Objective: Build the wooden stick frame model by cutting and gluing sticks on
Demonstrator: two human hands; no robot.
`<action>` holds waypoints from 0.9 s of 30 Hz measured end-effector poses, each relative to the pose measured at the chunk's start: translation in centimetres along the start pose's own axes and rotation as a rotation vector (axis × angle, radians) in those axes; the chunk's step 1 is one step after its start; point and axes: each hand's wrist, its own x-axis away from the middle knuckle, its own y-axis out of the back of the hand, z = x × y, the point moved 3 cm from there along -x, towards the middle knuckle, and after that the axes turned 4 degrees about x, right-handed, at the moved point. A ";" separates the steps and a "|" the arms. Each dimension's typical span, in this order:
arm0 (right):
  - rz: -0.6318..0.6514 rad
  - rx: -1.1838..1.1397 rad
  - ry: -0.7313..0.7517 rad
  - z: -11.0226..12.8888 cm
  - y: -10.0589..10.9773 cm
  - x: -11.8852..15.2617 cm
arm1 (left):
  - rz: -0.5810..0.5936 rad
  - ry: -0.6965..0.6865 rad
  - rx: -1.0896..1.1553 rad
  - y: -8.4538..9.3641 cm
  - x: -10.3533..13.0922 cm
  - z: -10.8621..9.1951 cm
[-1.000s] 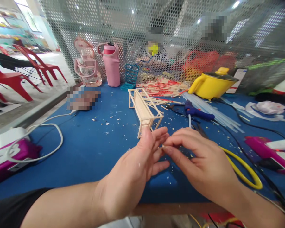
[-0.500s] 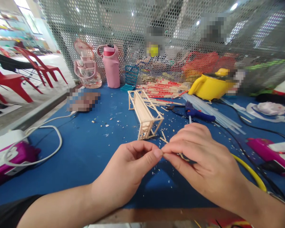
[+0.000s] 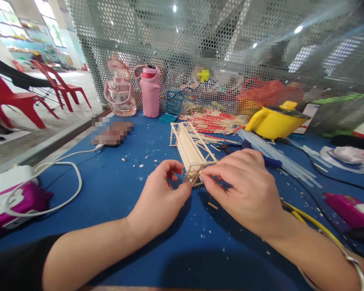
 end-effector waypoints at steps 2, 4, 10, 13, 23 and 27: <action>-0.003 0.003 -0.011 -0.1 -0.2 0.1 | 0.038 -0.062 -0.003 0.0 -0.7 0.3; 0.003 0.016 -0.006 -0.1 -0.4 0.1 | 0.061 -0.108 0.034 -0.1 -1.0 0.6; -0.008 0.105 0.077 0.1 0.0 -0.1 | 0.109 -0.158 0.062 -0.1 -1.1 0.8; -0.019 0.059 0.030 0.0 0.5 -0.1 | 0.120 -0.126 0.081 -0.1 -1.2 0.9; 0.035 0.053 0.019 0.1 0.3 0.4 | 0.145 -0.056 0.119 -0.1 -1.1 0.8; 0.062 0.077 0.045 0.2 0.1 0.4 | 0.148 -0.059 0.124 -0.1 -1.1 0.8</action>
